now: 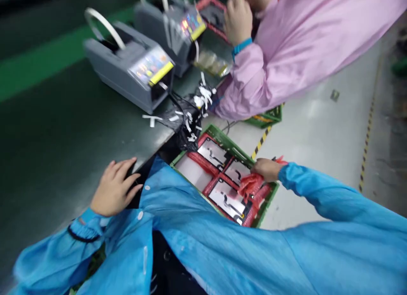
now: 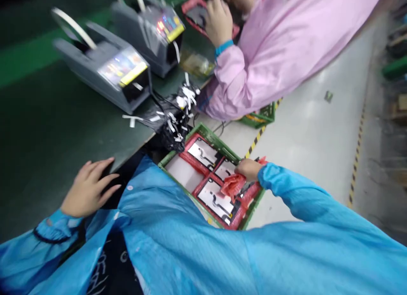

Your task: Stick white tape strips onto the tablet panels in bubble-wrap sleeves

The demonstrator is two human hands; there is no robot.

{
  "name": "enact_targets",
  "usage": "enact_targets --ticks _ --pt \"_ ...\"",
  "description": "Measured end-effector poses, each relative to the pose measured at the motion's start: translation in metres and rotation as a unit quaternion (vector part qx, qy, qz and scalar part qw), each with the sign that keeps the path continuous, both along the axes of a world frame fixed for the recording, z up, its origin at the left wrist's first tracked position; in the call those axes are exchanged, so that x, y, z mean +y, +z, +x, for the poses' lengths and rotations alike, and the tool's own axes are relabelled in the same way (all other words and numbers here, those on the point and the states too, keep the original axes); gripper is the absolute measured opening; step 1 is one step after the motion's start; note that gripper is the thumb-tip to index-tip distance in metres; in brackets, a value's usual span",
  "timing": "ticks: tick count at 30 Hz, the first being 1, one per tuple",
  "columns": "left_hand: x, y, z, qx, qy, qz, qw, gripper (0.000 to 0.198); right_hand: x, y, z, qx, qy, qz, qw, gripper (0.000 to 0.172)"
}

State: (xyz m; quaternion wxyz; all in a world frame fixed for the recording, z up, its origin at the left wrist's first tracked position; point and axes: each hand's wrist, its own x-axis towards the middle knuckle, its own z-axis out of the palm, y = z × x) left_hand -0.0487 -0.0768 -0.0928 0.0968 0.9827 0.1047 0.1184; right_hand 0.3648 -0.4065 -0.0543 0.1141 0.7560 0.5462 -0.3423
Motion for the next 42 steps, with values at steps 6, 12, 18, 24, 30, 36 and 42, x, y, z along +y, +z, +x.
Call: enact_targets --ticks 6,12,18,24,30,36,42 --pt "-0.025 0.029 0.054 -0.023 -0.087 -0.228 0.970 0.085 0.101 0.118 -0.039 0.025 0.150 0.022 0.988 0.005" --pt "-0.030 0.065 0.036 -0.132 -0.098 -0.575 0.801 0.114 0.253 0.209 -0.126 0.174 0.169 0.187 0.952 0.026" --pt "-0.008 0.054 -0.048 -0.332 0.225 -0.684 0.609 0.065 0.427 0.186 -0.234 0.242 0.187 0.096 0.947 0.045" --pt "0.015 0.023 -0.074 -0.413 0.382 -0.663 0.495 0.065 0.538 0.102 -0.313 0.209 0.253 -0.011 0.944 0.056" --pt "0.035 0.018 -0.101 -0.326 0.539 -0.463 0.624 0.066 0.528 0.069 -0.333 0.210 0.208 0.287 0.911 0.042" --pt "0.044 0.078 -0.116 0.080 0.609 -0.291 0.734 0.084 0.363 0.043 -0.256 0.332 -0.058 0.434 0.835 0.031" --pt "0.065 0.092 -0.124 0.093 0.598 -0.259 0.753 0.088 0.285 0.015 -0.129 0.204 -0.500 0.554 0.634 0.043"
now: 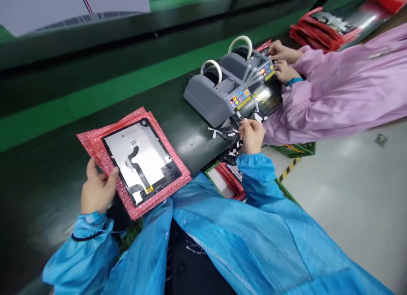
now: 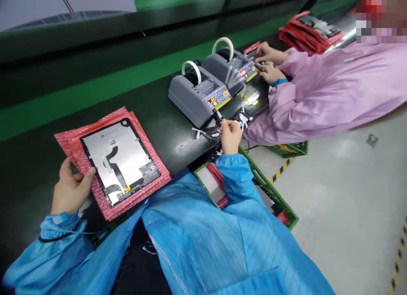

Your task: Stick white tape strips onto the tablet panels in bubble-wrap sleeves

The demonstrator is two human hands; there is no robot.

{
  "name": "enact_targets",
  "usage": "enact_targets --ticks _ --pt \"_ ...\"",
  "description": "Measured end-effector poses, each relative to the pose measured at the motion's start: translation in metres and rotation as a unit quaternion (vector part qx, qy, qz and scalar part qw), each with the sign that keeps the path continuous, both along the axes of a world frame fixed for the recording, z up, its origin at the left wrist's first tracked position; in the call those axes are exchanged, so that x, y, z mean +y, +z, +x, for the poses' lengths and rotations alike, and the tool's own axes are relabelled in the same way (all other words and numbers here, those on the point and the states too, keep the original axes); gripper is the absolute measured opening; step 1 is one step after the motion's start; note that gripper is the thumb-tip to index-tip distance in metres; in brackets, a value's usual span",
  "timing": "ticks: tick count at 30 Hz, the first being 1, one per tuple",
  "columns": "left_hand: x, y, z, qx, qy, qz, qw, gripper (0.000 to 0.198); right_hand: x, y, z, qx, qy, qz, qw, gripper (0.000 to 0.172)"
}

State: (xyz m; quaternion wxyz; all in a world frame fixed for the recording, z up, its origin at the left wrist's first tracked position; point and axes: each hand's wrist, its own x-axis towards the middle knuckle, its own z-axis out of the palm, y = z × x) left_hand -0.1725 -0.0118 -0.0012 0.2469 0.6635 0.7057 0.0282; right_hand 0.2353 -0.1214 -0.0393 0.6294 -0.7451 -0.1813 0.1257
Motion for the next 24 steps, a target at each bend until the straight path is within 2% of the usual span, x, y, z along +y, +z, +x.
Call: enact_targets --ticks 1,3,6,9,12,14,17,20,24 --pt "0.000 -0.003 0.002 -0.017 0.010 0.013 1.000 0.088 0.001 0.000 0.014 0.030 -0.018 -0.012 0.999 0.043" --pt "-0.002 -0.008 0.004 -0.033 0.033 0.026 0.999 0.085 0.010 0.002 0.030 0.107 0.003 -0.034 0.994 0.040" --pt "-0.008 -0.013 0.003 -0.032 0.056 0.032 0.997 0.079 0.024 0.006 0.027 0.156 0.002 -0.022 0.988 0.030" --pt "-0.014 -0.014 -0.004 -0.032 0.050 0.038 0.998 0.071 0.025 0.005 0.018 0.088 -0.056 0.035 0.994 0.025" --pt "-0.013 -0.014 -0.015 -0.018 0.043 0.056 0.997 0.060 0.018 -0.001 0.020 -0.020 -0.079 0.100 0.992 0.027" --pt "-0.010 -0.014 -0.021 -0.007 0.045 0.086 0.995 0.056 0.014 -0.006 0.025 -0.054 -0.086 0.101 0.990 0.028" --pt "-0.006 -0.012 -0.023 -0.010 0.015 0.165 0.986 0.052 0.012 -0.008 0.028 -0.024 -0.093 0.055 0.994 0.024" --pt "0.001 -0.011 -0.019 -0.020 -0.046 0.242 0.969 0.052 0.016 -0.010 0.030 0.022 -0.076 0.045 0.996 0.016" --pt "0.008 -0.005 -0.005 -0.021 -0.106 0.251 0.962 0.056 0.021 -0.016 0.037 0.036 -0.058 0.072 0.995 0.029"
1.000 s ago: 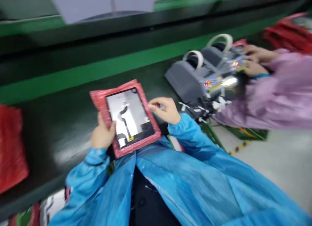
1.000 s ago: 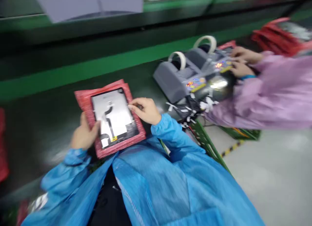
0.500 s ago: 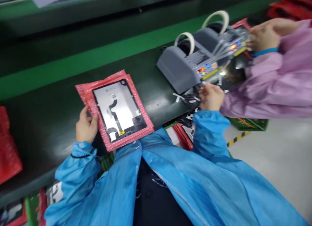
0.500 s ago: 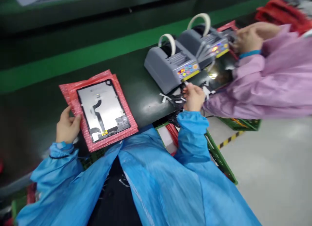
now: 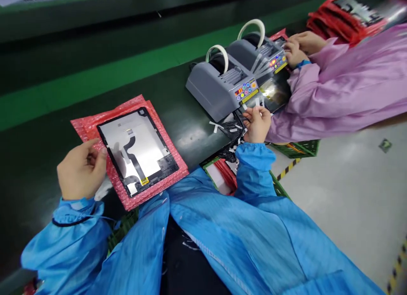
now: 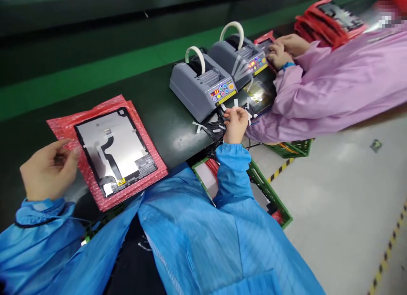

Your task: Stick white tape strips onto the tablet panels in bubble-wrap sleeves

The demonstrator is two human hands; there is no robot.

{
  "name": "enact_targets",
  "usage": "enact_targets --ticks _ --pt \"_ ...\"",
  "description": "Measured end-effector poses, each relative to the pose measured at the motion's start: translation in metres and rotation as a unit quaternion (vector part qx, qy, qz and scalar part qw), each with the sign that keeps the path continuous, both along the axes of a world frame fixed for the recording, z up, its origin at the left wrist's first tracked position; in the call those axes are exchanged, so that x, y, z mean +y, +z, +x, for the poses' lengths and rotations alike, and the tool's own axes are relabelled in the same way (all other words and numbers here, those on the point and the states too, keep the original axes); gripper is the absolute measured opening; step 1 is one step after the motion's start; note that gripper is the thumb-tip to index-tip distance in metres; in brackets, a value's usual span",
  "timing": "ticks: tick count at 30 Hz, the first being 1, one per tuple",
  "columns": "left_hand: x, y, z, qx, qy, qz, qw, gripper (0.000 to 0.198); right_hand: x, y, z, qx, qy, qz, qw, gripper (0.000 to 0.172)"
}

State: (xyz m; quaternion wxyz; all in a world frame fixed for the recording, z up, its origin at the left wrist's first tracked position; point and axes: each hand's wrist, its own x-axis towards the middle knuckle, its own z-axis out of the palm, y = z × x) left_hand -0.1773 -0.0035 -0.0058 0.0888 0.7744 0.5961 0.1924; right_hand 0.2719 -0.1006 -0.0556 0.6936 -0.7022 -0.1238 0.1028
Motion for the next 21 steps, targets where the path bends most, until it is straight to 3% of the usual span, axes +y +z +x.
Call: enact_targets --ticks 8,13,17,19,21 --pt "0.005 0.020 0.028 0.025 -0.073 -0.007 0.997 0.054 0.007 -0.010 0.011 -0.014 0.005 -0.006 1.000 0.043" --pt "0.007 0.031 0.042 -0.060 -0.133 -0.027 0.989 0.047 -0.008 0.011 -0.015 -0.118 0.013 0.016 0.993 0.050" --pt "0.006 0.032 0.076 -0.137 -0.236 -0.084 0.958 0.042 -0.015 0.028 -0.073 -0.148 0.206 0.034 0.967 0.058" --pt "0.006 0.025 0.096 -0.164 -0.311 -0.092 0.932 0.040 -0.006 0.030 -0.104 -0.130 0.321 0.047 0.937 0.062" --pt "0.007 0.016 0.109 -0.195 -0.340 -0.091 0.915 0.037 0.008 0.029 -0.130 -0.108 0.408 0.051 0.905 0.063"
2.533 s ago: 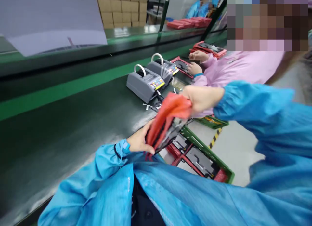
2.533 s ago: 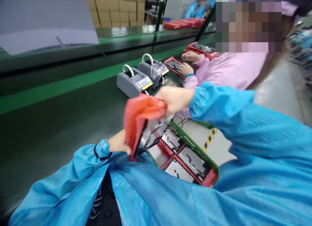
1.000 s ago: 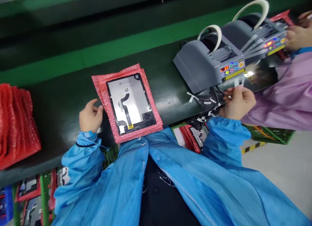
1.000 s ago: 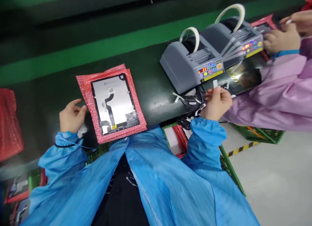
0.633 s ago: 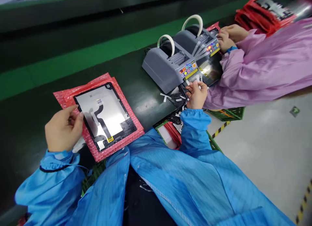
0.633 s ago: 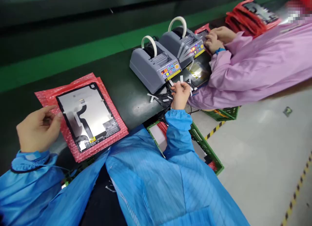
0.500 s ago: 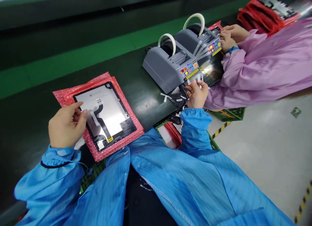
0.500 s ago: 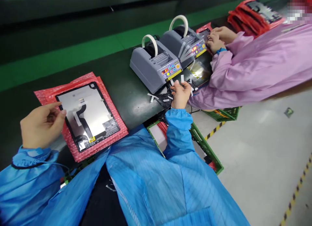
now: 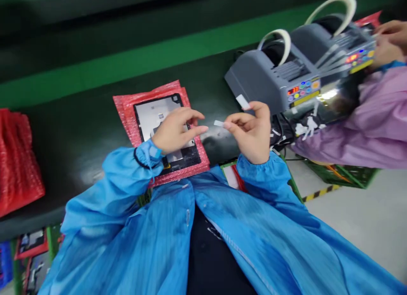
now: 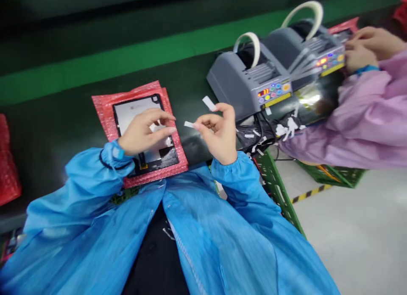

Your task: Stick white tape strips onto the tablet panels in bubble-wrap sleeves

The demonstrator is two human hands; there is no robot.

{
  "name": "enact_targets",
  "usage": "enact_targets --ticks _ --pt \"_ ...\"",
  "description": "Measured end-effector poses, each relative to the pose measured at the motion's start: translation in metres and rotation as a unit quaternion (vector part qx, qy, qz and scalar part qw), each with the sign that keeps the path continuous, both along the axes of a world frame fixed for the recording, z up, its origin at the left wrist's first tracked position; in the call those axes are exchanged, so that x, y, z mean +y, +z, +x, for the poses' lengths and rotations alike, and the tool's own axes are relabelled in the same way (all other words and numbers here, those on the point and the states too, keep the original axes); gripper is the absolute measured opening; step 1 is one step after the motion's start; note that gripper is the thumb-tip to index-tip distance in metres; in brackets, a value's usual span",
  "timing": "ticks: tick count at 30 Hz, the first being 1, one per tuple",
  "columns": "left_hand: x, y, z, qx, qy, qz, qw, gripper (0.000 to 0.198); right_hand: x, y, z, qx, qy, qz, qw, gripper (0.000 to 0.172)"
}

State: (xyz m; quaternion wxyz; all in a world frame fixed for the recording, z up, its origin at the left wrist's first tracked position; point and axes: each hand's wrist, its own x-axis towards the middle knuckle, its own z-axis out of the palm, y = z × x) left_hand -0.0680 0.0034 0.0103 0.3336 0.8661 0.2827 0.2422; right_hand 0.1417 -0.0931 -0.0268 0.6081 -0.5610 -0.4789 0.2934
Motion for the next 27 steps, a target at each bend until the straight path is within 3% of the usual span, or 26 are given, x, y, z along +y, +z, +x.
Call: enact_targets --ticks 5,10,20,27 --pt "-0.001 -0.013 -0.001 -0.003 0.048 -0.041 0.998 0.026 0.028 -0.006 -0.028 -0.001 0.106 -0.043 0.993 0.064" --pt "-0.003 -0.017 -0.010 0.002 0.136 -0.097 0.986 0.022 0.038 -0.012 -0.024 0.008 0.107 -0.047 0.993 0.065" --pt "-0.004 -0.026 -0.010 0.026 0.171 -0.164 0.971 0.018 0.050 -0.023 -0.031 -0.001 0.151 -0.115 0.982 0.063" --pt "-0.004 -0.035 -0.005 0.198 0.209 -0.065 0.956 0.013 0.057 -0.039 -0.038 -0.059 0.138 -0.169 0.974 0.057"
